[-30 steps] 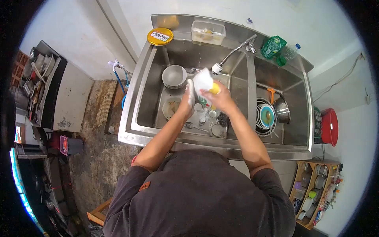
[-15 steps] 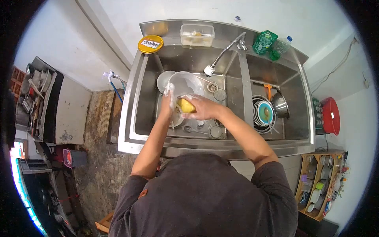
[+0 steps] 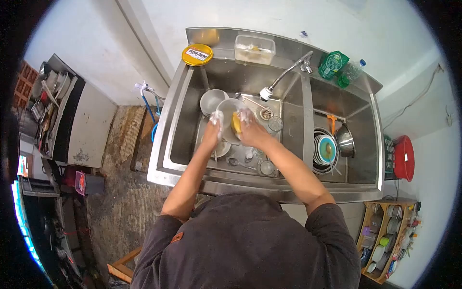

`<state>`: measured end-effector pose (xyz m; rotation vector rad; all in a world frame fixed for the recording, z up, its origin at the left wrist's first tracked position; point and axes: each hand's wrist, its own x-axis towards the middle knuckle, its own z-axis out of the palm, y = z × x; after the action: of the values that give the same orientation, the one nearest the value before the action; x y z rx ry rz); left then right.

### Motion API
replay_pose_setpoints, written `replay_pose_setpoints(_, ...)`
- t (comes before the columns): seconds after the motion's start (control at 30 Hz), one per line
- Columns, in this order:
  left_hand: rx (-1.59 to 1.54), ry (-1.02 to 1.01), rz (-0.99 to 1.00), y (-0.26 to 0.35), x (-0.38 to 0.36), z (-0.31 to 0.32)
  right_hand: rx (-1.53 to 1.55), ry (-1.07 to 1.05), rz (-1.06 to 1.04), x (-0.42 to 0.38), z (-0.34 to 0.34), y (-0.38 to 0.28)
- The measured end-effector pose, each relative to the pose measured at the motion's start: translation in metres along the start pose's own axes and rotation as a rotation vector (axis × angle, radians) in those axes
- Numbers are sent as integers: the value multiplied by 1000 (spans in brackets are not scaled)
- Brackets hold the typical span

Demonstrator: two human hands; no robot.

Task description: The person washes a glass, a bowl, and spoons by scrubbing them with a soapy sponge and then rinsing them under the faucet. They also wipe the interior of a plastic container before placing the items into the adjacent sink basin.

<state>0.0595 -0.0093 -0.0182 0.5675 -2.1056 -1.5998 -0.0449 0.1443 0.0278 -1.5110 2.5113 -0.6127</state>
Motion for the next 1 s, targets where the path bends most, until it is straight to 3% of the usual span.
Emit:
replay_pose_setpoints(0.03,1,5,-1,-9,0,8,1,-1,-5,5,3,-5)
replay_pose_setpoints(0.1,-88,46,-15,-5,-2,21,90,193,71,16,8,-19)
replay_pose_setpoints(0.13,-151,-31,-119,4,4,20,242,323,16,18,20,-21)
replay_pose_setpoints(0.17,-154,-25,-120,17,7,10,241,318,11,18,15,-20)
replay_pose_setpoints(0.23,-330,-117,-340,28,13,-18,241,-28,-184,13,-6,-17)
replay_pose_setpoints(0.3,-294,-107,-233,16,19,-22,74,-55,-233,18,-15,-12)
replay_pose_setpoints(0.37,-38,-80,-42,12,16,-13,-16,195,76,32,-6,-11)
replay_pose_setpoints(0.43,32,32,-40,1,23,4,-1,246,92,35,1,-18)
replay_pose_setpoints(0.5,-32,-189,-181,37,25,-19,258,67,-37,22,-8,-36)
replay_pose_setpoints(0.57,-195,-175,-256,-7,30,-18,303,-49,-125,29,-4,-7)
replay_pose_setpoints(0.63,-163,-247,-201,-26,31,-13,-93,126,-75,32,-3,7)
replay_pose_setpoints(0.7,1,-180,-150,-28,36,-4,-136,100,25,29,-10,-10)
replay_pose_setpoints(0.77,-178,-214,-216,-42,49,-3,39,118,132,18,-2,-21)
replay_pose_setpoints(0.8,-169,-218,-228,-43,52,-7,133,-41,53,13,-19,-23)
replay_pose_setpoints(0.83,-126,-161,-194,-45,51,-9,150,-48,63,6,-15,-15)
replay_pose_setpoints(0.9,-81,-117,-159,-63,69,-12,-241,142,38,-7,-9,5)
replay_pose_setpoints(0.93,-71,-73,-200,-92,87,-14,-240,141,46,-15,-14,7)
replay_pose_setpoints(1.0,-21,13,-287,-90,102,-26,203,214,448,-35,-30,2)
